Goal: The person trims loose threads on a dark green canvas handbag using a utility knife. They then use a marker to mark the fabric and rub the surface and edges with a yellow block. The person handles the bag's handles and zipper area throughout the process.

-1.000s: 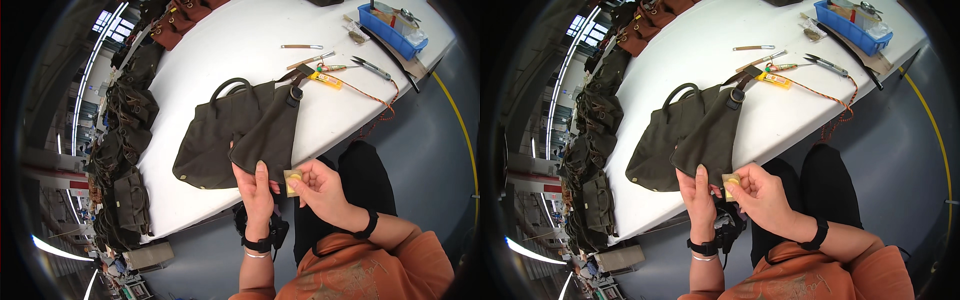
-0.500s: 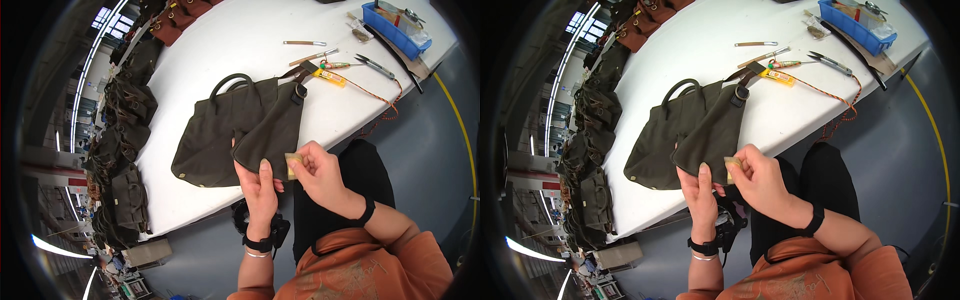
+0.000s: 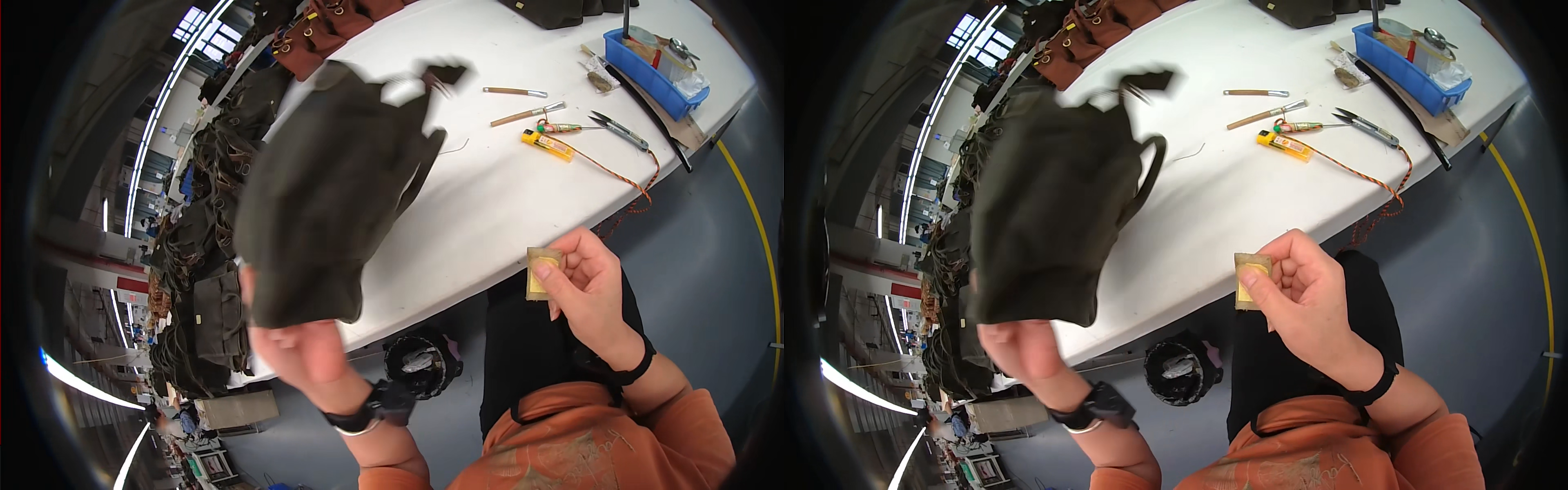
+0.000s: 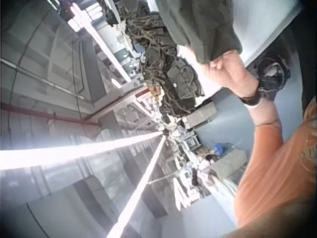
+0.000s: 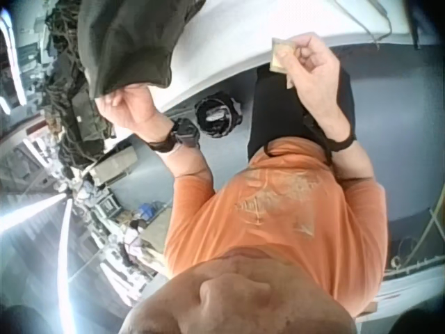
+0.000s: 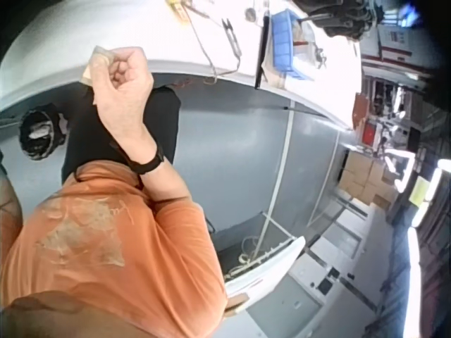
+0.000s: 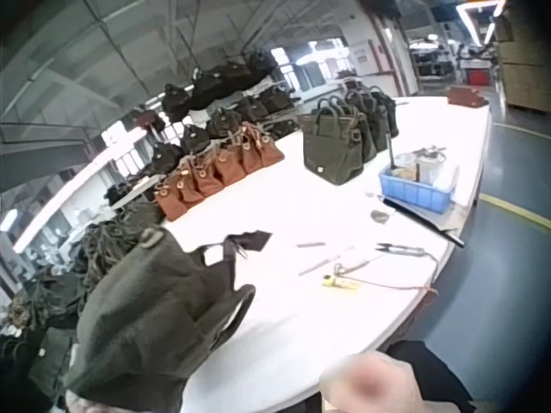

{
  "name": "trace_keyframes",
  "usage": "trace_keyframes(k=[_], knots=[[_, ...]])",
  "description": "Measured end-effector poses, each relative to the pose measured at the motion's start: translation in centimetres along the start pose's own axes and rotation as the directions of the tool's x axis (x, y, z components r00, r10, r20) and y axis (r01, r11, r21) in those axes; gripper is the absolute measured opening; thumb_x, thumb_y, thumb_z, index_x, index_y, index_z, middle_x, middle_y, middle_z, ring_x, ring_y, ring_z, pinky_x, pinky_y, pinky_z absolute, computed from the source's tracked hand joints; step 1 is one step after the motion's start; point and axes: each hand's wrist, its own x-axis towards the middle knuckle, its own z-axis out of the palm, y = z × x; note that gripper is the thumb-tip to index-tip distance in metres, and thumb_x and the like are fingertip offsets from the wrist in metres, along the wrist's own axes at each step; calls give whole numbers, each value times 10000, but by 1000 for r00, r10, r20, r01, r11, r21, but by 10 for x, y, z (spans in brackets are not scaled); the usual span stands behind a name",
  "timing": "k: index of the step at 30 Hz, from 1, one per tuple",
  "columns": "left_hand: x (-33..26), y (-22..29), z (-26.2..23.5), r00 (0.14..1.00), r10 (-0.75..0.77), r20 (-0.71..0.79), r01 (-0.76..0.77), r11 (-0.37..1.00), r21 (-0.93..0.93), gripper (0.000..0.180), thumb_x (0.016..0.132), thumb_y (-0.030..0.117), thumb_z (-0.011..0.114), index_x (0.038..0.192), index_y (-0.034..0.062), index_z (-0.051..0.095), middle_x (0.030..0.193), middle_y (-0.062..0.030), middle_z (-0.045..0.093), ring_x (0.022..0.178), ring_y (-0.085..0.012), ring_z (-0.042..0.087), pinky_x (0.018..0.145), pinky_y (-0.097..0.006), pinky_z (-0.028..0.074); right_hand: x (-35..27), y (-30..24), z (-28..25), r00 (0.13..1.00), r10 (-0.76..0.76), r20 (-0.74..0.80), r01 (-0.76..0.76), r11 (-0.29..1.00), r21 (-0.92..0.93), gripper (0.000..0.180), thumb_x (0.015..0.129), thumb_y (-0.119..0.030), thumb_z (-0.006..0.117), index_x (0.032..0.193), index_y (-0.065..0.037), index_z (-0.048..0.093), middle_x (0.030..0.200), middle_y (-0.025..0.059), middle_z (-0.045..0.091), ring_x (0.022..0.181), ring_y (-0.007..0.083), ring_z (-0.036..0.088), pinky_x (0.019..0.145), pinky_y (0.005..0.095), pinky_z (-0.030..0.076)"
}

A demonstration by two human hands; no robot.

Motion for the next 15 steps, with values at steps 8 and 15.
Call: trace_keyframes(k=[8,15], knots=[[33,63,-93,977,-183,-113,69,767,-638,165,900,-79,482,784,-1,571,732,-76,597,582,-135,560,586,-261,530,-6,32,5,984,149,95,-149,989,-1,109,948,-39,644,959,0,543,737,18,635,579,-5,531,465,163,397],[44,42,-135,814,459,-356,-341,873,348,307,1002,35,452,1299,13,529,704,-17,513,568,-99,482,548,-219,462,-4,50,6,961,221,164,-222,975,-12,114,951,-58,643,947,-4,543,715,7,615,563,-6,515,456,167,387]])
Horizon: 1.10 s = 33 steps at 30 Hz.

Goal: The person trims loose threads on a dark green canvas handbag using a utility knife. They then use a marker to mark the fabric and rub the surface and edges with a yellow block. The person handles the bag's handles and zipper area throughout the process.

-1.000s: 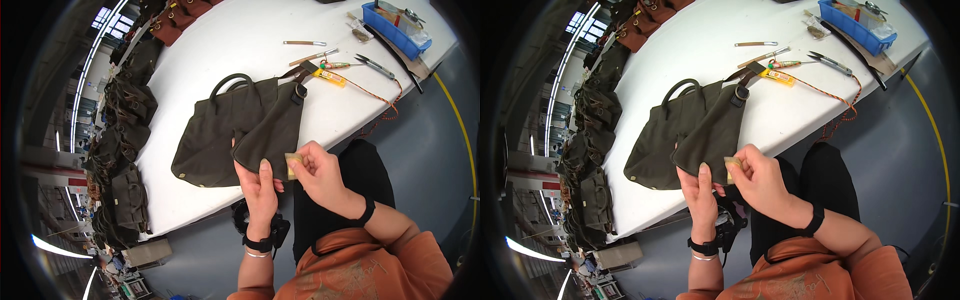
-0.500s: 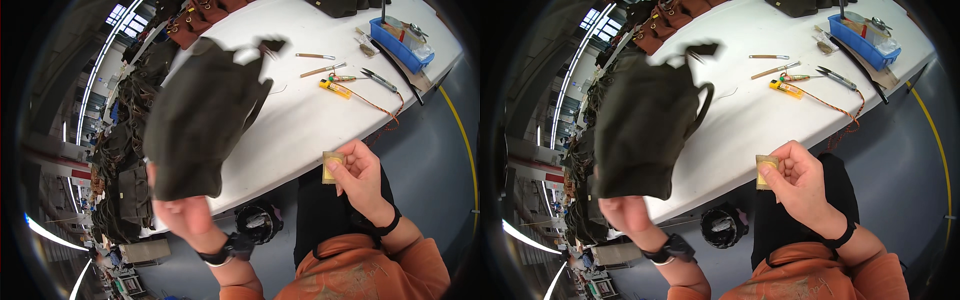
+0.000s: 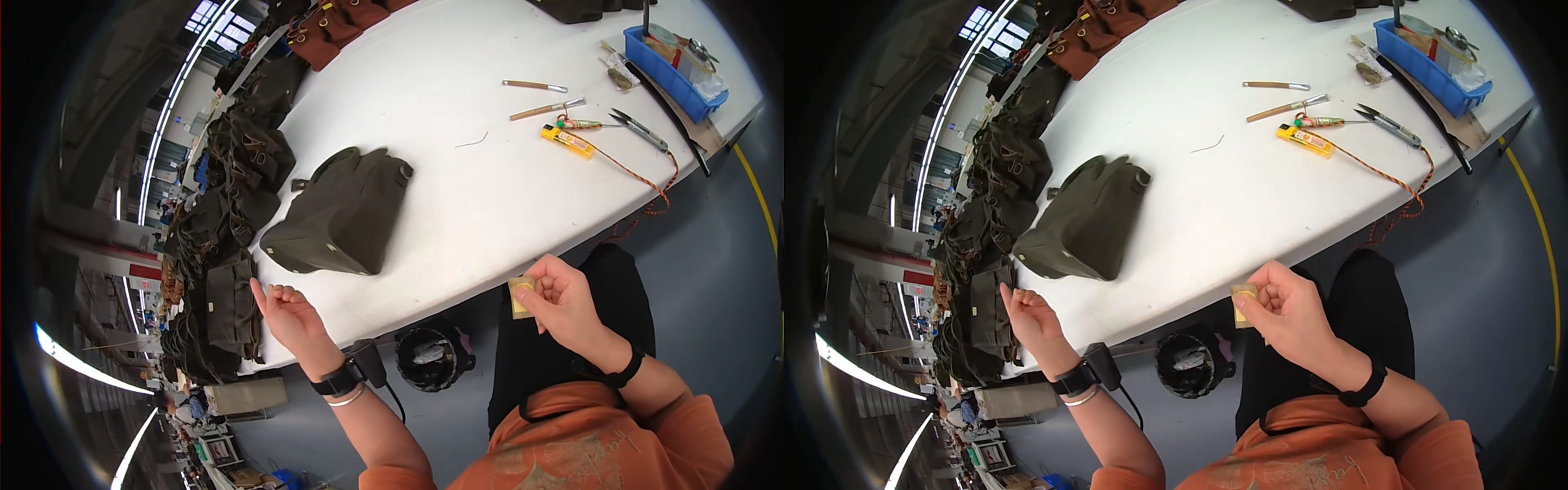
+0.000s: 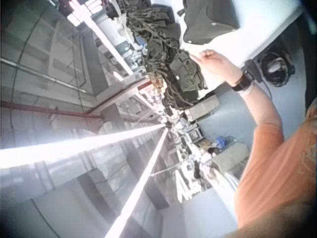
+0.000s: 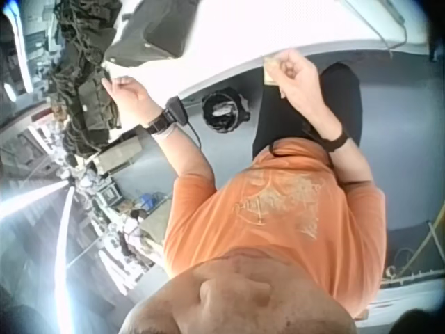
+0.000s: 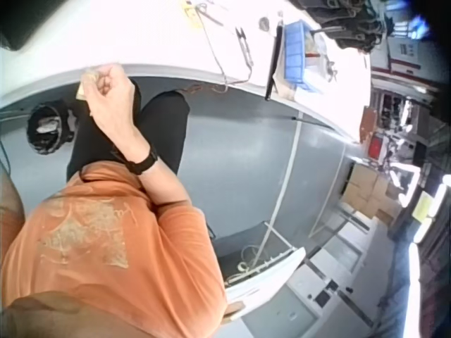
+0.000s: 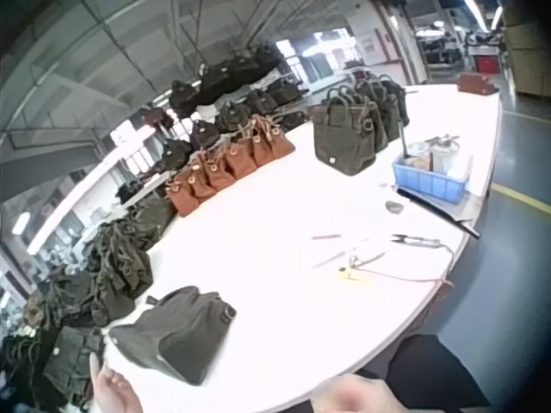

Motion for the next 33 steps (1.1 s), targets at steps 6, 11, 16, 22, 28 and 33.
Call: trace_keyframes(k=[6,11,16,22,28,33], knots=[[-47,-36,47,881,158,447,-467,448,762,510,1019,196,571,1488,62,422,634,33,457,571,-60,426,548,-210,395,0,13,0,999,50,13,-50,997,-57,122,940,-61,656,918,-9,548,679,-22,566,528,-2,487,452,178,369],[-49,-46,65,745,-14,667,-664,74,744,537,989,237,650,1454,41,468,634,46,416,582,-52,373,552,-207,352,-1,20,-2,995,102,6,-101,989,-104,123,937,-61,660,913,-7,552,666,-25,555,538,-1,485,461,181,368],[-32,-56,60,832,-64,551,-534,178,827,376,981,255,667,1234,-12,592,674,31,514,589,-46,426,538,-206,365,2,26,3,994,103,28,-100,990,-100,126,934,-58,665,908,-6,552,667,-19,568,542,0,493,467,179,371],[-47,-44,69,899,-144,413,-251,603,757,284,1015,277,605,1094,5,622,825,4,651,628,-38,562,551,-219,470,7,22,-3,994,105,22,-103,992,-70,124,936,-58,663,931,-4,551,695,-3,604,539,0,510,441,171,379],[-76,-54,80,869,-375,324,203,865,458,331,1039,298,549,1184,8,612,1045,-70,703,798,-135,671,643,-270,535,10,17,-4,995,102,19,-102,995,-10,116,946,-54,652,947,-2,548,706,5,611,536,-5,508,417,162,381],[-88,-91,65,844,-479,241,373,847,378,306,1043,294,545,1164,24,618,1004,-44,701,731,-98,634,587,-240,487,11,24,-6,993,115,31,-115,993,-3,114,952,-55,647,949,3,549,715,8,612,535,-7,499,428,161,383]])
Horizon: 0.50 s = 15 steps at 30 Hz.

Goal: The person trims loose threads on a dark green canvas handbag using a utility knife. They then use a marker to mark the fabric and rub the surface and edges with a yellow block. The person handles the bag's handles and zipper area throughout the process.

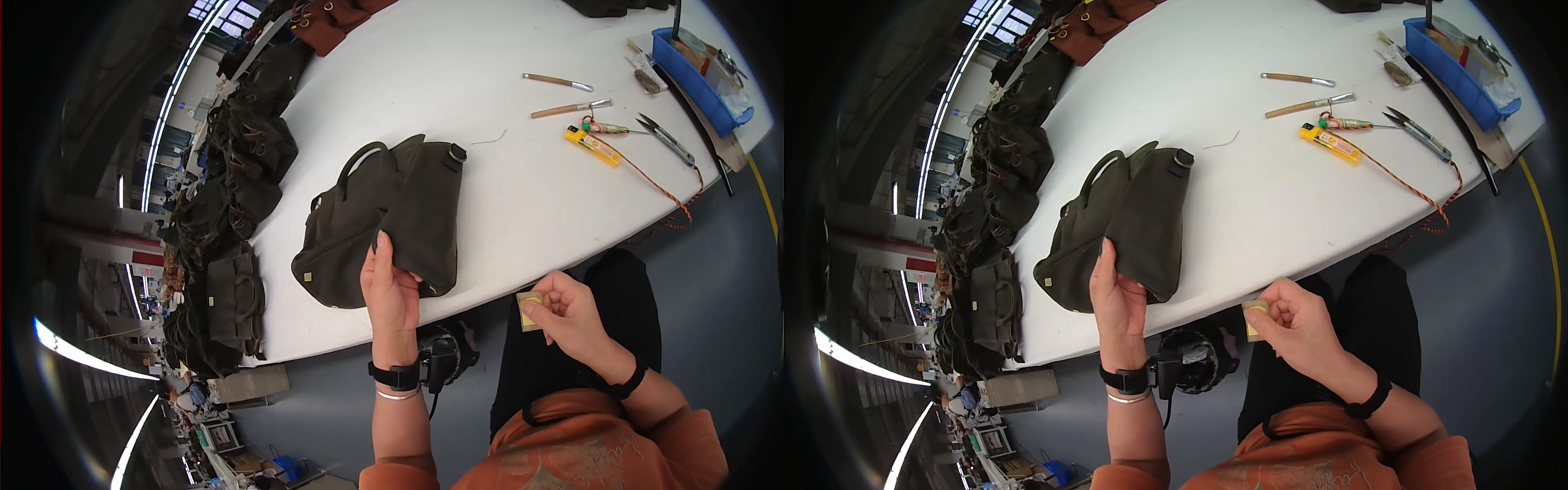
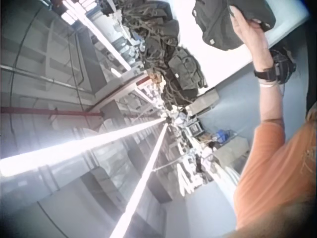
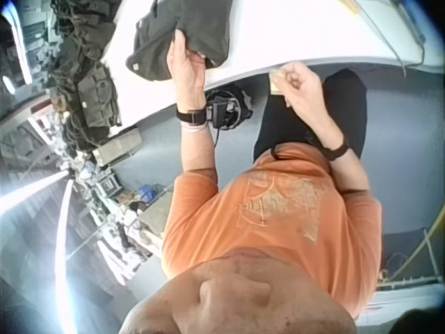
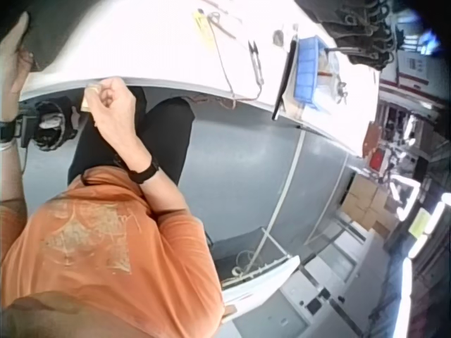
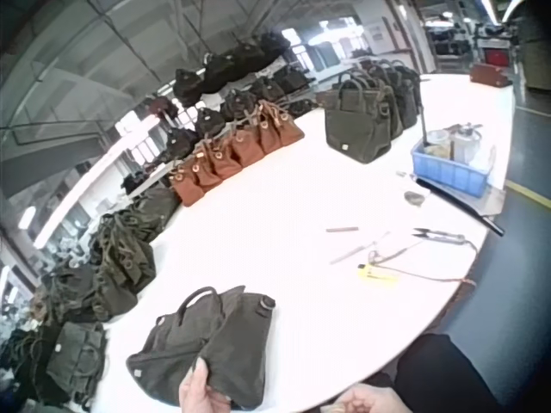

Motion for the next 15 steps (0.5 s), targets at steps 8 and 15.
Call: trace_keyframes(k=[8,15], knots=[[-8,-6,9,996,50,70,-49,999,-13,281,1055,271,508,1113,9,591,894,-52,681,652,-124,609,590,-258,496,0,-6,0,1000,3,3,-3,1000,-7,113,956,-66,647,956,2,557,721,3,612,540,-8,499,440,164,384],[-11,-15,0,987,101,122,-115,987,113,264,1055,289,512,1141,45,564,863,-38,665,620,-85,592,572,-236,502,8,-30,16,999,12,37,-11,999,-32,142,967,-102,643,967,14,561,714,10,621,545,-1,523,450,167,414]])
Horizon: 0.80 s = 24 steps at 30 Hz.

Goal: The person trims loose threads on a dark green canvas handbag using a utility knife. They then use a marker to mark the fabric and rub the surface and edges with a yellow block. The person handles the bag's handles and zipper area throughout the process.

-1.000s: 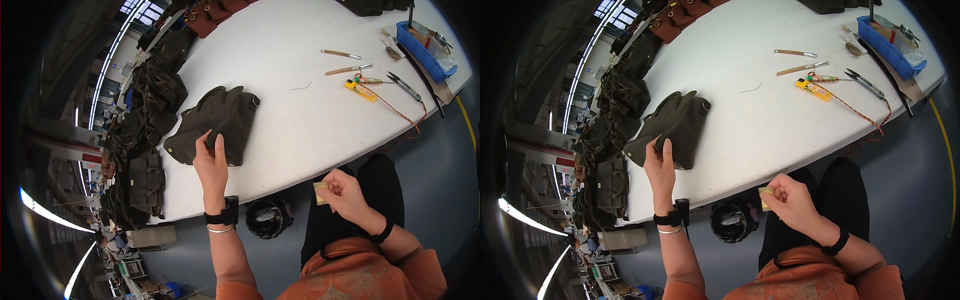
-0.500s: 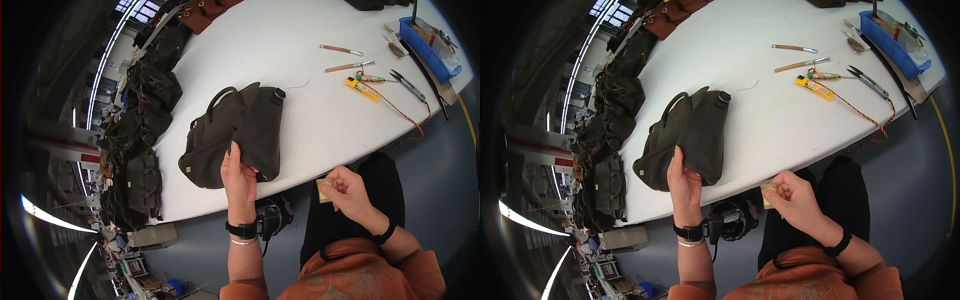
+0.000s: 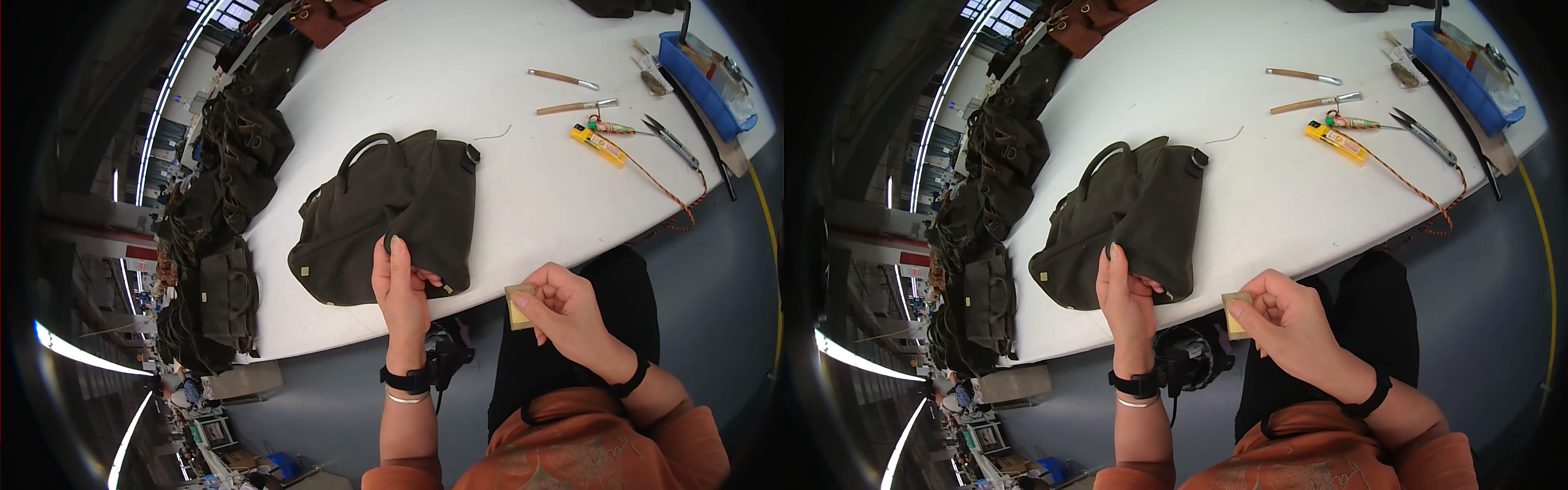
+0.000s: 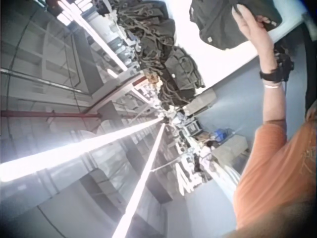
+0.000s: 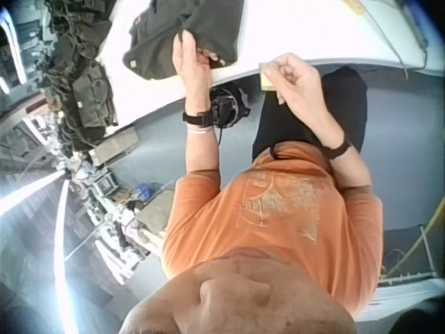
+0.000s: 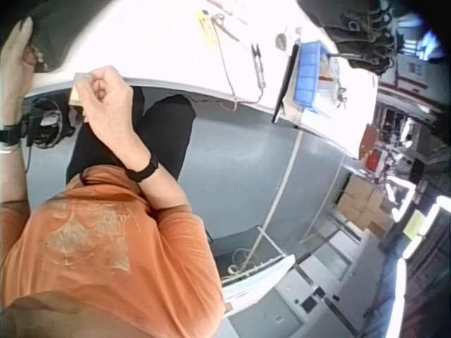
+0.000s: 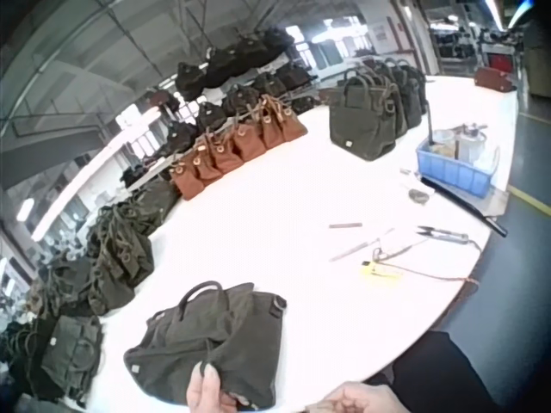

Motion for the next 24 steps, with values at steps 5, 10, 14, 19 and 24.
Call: trace_keyframes(k=[5,10,14,19,24], knots=[[-10,-3,15,999,37,-23,-36,999,38,275,1055,280,521,1176,34,550,856,-28,653,634,-68,589,584,-226,502,20,-17,27,999,-33,-15,33,999,28,170,975,-126,635,942,19,553,712,21,630,559,18,566,467,176,464],[-21,-12,28,997,72,-38,-69,996,57,304,1051,256,536,1228,8,532,896,-21,640,696,-48,569,622,-214,486,28,-17,45,996,-60,-58,60,998,-6,184,968,-112,639,883,22,547,657,25,624,534,30,578,451,187,448],[-21,-17,27,994,102,-27,-100,993,56,208,1052,250,528,1131,63,570,957,7,660,767,-46,607,644,-199,491,33,-11,52,974,-196,-114,184,977,-106,194,950,-94,652,833,21,549,600,34,611,508,46,575,441,209,413],[-19,-20,26,993,119,12,-120,992,48,269,1053,238,524,1229,36,544,1048,-17,658,850,-57,608,704,-223,506,57,-14,48,916,-369,-157,282,871,-402,205,911,-84,679,784,2,542,535,56,568,462,74,552,431,244,389],[-22,-20,26,993,117,5,-117,993,21,315,1053,222,522,1282,6,518,1083,-44,655,861,-63,605,718,-220,501,50,-15,54,912,-394,-118,303,839,-453,216,909,-79,673,760,-6,534,510,60,551,433,83,532,412,257,375]])
